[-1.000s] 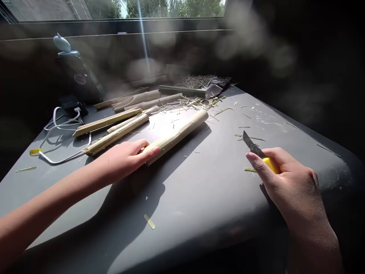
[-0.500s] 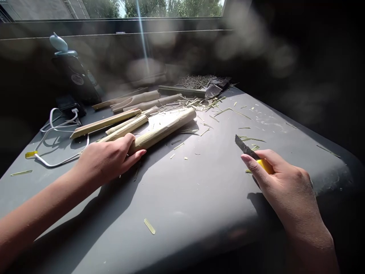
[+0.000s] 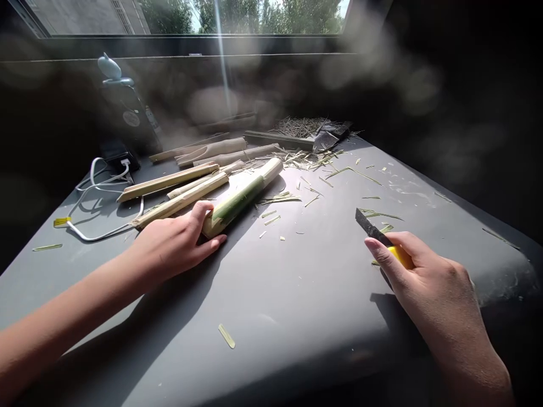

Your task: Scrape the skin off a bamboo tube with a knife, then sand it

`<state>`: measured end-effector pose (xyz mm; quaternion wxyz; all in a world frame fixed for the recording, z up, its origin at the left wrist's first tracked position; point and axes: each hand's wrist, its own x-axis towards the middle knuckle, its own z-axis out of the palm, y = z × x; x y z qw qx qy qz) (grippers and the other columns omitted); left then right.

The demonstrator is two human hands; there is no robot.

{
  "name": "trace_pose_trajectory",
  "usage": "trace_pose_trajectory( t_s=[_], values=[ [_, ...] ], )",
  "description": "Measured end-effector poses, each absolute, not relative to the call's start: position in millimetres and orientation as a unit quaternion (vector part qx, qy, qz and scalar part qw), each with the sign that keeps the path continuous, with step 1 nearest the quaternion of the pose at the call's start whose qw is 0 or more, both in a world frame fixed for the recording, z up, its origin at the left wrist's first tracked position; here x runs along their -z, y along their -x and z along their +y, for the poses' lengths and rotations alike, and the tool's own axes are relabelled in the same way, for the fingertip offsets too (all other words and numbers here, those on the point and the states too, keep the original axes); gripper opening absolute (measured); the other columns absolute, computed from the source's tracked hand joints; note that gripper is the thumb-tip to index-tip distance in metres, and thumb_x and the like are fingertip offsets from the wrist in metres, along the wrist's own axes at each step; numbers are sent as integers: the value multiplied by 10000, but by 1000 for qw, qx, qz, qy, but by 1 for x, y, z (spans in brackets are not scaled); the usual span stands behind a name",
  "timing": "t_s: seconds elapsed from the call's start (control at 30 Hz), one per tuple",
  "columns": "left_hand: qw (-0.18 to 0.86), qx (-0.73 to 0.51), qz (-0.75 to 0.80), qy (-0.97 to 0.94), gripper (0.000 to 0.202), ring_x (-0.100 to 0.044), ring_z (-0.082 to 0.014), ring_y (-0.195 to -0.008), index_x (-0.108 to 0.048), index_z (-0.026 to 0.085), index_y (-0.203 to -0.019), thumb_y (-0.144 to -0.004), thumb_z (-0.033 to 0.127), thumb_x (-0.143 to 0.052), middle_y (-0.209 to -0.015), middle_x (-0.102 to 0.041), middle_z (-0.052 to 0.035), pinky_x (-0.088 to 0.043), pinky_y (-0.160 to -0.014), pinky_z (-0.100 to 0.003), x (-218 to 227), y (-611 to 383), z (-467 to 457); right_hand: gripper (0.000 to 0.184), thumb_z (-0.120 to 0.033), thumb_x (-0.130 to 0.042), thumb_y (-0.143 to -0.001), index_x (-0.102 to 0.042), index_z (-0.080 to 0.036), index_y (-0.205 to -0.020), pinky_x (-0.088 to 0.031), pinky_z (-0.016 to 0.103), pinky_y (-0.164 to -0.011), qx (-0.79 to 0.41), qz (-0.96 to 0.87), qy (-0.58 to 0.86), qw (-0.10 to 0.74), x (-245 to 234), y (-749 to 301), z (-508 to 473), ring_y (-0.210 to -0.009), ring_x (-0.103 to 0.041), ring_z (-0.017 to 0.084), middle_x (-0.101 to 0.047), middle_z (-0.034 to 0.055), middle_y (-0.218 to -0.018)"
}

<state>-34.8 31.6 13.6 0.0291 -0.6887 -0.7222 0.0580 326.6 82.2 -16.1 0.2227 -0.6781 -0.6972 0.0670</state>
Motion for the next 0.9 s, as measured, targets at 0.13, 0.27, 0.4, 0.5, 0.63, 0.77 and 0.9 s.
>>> trace_pose_trajectory(
  t_s=[0.13,0.27,0.4,0.5,0.63,0.77,0.9],
  values=[
    [7,-51,-748,662,603,-646,-320,-673,-316,180,-1282,-929,668,-306,-735,-628,-44,-342,-560,-318,-1,15,33,551,-783,-378,-864,-602,-281,-905,-350,284,-551,-78,-719,654,224,12,-317,85,-540,-516,178,-555,-23,-582],
    [-41,-45,-760,648,615,-659,-336,-746,-306,197,-1280,-921,697,-321,-824,-670,-52,-342,-581,-326,-4,-4,26,495,-731,-415,-890,-593,-270,-883,-334,255,-528,-105,-759,589,257,6,-289,87,-505,-456,135,-488,-48,-545],
    [-146,-33,-733,664,570,-609,-276,-643,-438,235,-1101,-935,733,-215,-659,-604,0,-316,-556,-307,-21,-5,11,457,-689,-436,-909,-587,-261,-851,-312,233,-497,-158,-792,528,264,-3,-272,94,-472,-390,109,-410,-66,-512],
    [-99,-67,-713,691,577,-566,-250,-598,-530,237,-962,-918,744,-257,-665,-597,-14,-266,-520,-301,-39,3,18,464,-690,-441,-904,-594,-255,-848,-308,237,-493,-158,-795,531,246,-8,-274,104,-479,-385,112,-402,-61,-512],
    [-114,-34,-602,790,485,-569,-200,-712,-581,221,-861,-935,656,-380,-820,-629,-9,-321,-568,-289,-58,11,76,482,-712,-442,-890,-583,-254,-844,-301,242,-484,-157,-774,556,260,-13,-284,112,-480,-374,111,-388,-60,-513],
    [11,24,-569,822,313,-572,-240,-894,-620,174,-910,-966,402,-413,-990,-619,-74,-363,-666,-312,-60,0,166,472,-706,-450,-893,-559,-251,-830,-340,239,-496,-189,-742,571,294,-17,-294,109,-486,-378,105,-388,-63,-538],
    [-23,57,-559,827,432,-556,-286,-1054,-596,177,-1227,-957,481,-448,-1234,-565,-126,-413,-821,-342,-47,-19,245,453,-658,-430,-930,-555,-243,-798,-355,227,-476,-191,-745,568,293,-19,-307,105,-487,-402,103,-415,-54,-553]
  ],
)
